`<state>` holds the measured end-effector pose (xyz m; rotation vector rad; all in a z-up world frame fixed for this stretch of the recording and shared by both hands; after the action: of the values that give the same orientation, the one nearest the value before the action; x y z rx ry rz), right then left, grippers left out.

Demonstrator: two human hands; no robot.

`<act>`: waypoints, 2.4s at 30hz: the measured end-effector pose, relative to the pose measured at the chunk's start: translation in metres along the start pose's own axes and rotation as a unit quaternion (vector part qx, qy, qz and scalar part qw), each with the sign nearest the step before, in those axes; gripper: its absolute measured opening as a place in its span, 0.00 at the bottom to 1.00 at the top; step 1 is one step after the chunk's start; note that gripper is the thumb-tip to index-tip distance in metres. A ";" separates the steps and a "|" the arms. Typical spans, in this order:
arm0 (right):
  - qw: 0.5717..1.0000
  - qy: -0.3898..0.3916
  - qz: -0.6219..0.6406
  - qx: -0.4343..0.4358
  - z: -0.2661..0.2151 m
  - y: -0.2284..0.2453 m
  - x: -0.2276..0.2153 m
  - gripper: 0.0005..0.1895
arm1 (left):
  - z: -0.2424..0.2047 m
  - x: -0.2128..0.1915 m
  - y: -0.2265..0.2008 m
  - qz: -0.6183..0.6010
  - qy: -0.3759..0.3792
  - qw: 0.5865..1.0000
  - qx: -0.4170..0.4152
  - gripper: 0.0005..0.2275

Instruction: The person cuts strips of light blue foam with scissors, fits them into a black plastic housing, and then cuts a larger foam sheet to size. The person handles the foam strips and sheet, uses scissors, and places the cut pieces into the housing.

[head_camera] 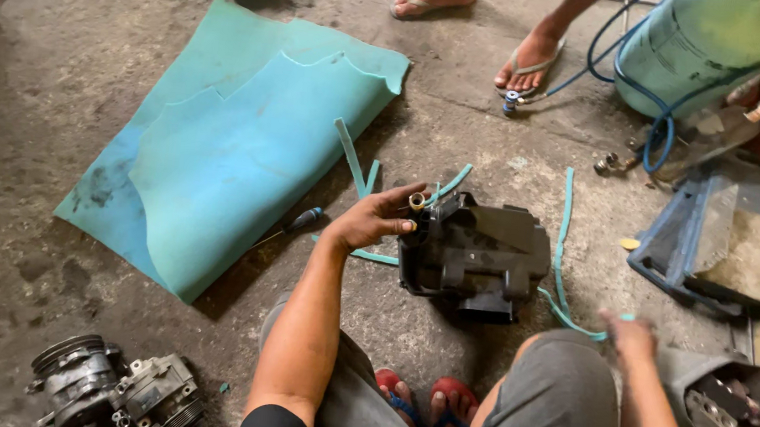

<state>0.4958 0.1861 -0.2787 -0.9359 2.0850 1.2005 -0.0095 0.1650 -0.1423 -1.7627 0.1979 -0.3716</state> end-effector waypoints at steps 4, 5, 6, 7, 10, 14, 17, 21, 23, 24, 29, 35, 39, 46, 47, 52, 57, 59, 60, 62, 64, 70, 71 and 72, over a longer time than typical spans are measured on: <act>0.980 -0.085 0.032 -0.178 -0.024 0.120 -0.070 0.32 | 0.005 -0.009 -0.002 0.008 0.050 0.999 0.014 0.37; 0.978 -0.080 0.011 -0.194 -0.037 0.149 -0.080 0.33 | 0.005 -0.008 -0.002 -0.001 0.079 0.997 0.023 0.37; 0.980 -0.074 -0.023 -0.184 -0.049 0.177 -0.089 0.32 | 0.008 -0.009 -0.005 0.025 0.080 0.996 0.017 0.38; 0.981 -0.067 -0.058 -0.174 -0.061 0.204 -0.091 0.31 | 0.011 -0.009 -0.007 0.050 0.081 0.995 0.010 0.39; 0.968 -0.037 -0.082 -0.233 -0.085 0.273 -0.086 0.31 | 0.014 -0.012 -0.010 0.089 0.077 0.993 0.000 0.40; 0.924 0.064 -0.132 -0.354 -0.087 0.323 -0.026 0.41 | 0.018 -0.014 -0.002 0.046 0.084 0.995 -0.009 0.35; 0.850 0.037 -0.215 -0.480 -0.086 0.335 0.021 0.57 | 0.020 -0.017 0.006 0.049 0.056 0.997 -0.005 0.31; 0.869 0.077 -0.175 -0.457 -0.072 0.327 0.041 0.54 | 0.024 -0.016 0.016 0.029 0.021 0.999 0.017 0.29; 0.855 0.027 -0.155 -0.493 -0.069 0.325 0.043 0.49 | 0.027 -0.017 0.020 0.046 0.005 0.999 0.006 0.28; 0.848 0.003 -0.145 -0.510 -0.070 0.323 0.045 0.47 | 0.028 -0.017 0.021 0.060 -0.001 0.998 0.008 0.28; 0.855 -0.043 -0.146 -0.495 -0.067 0.318 0.059 0.41 | 0.032 -0.017 0.028 0.038 0.006 0.998 0.047 0.27; 0.865 -0.037 -0.159 -0.475 -0.070 0.321 0.059 0.41 | 0.035 -0.017 0.031 0.058 -0.017 0.997 0.040 0.28; 0.874 -0.030 -0.172 -0.453 -0.076 0.324 0.060 0.42 | 0.036 -0.013 0.029 0.071 -0.038 0.996 0.037 0.27; 0.884 -0.024 -0.167 -0.435 -0.081 0.327 0.058 0.42 | 0.035 -0.008 0.022 0.139 -0.080 0.987 0.019 0.26; 0.884 -0.027 -0.168 -0.436 -0.082 0.326 0.058 0.42 | 0.035 -0.007 0.021 0.145 -0.081 0.986 0.017 0.25; 0.877 -0.024 -0.170 -0.448 -0.078 0.330 0.051 0.43 | 0.013 0.001 0.010 0.206 -0.165 0.964 0.044 0.35; 0.871 -0.039 -0.160 -0.463 -0.078 0.325 0.054 0.40 | -0.012 0.041 0.013 0.342 -0.231 0.911 -0.023 0.54; 0.874 -0.033 -0.165 -0.456 -0.075 0.329 0.053 0.39 | -0.003 0.055 0.007 0.395 -0.298 0.869 -0.012 0.56; 0.876 -0.027 -0.167 -0.451 -0.076 0.328 0.053 0.38 | -0.002 0.057 0.007 0.377 -0.311 0.872 -0.026 0.55; 0.867 -0.026 -0.153 -0.474 -0.076 0.328 0.047 0.31 | 0.004 0.056 0.010 0.342 -0.333 0.877 -0.053 0.52; 0.866 -0.003 -0.143 -0.479 -0.074 0.329 0.040 0.28 | 0.011 0.053 0.011 0.396 -0.358 0.845 0.026 0.44; 0.878 0.064 -0.129 -0.457 -0.069 0.331 0.027 0.29 | 0.025 0.054 0.035 0.380 -0.402 0.830 0.072 0.28; 0.874 0.053 -0.129 -0.465 -0.071 0.332 0.029 0.28 | 0.026 0.054 0.038 0.380 -0.400 0.831 0.071 0.28; 0.871 0.040 -0.130 -0.473 -0.071 0.331 0.029 0.28 | 0.027 0.054 0.039 0.396 -0.398 0.824 0.072 0.28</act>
<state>0.2084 0.2330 -0.1024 -1.6321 1.2695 2.0832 0.0527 0.1637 -0.1777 -1.3957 0.2634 0.9269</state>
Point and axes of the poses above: each hand's wrist, its own z-axis towards the middle knuckle, its own x-axis out of the palm, y = z × x, the point moved 2 cm from there along z, towards the middle knuckle, and after that the axes turned 3 degrees about -x, right-handed, at the moved point
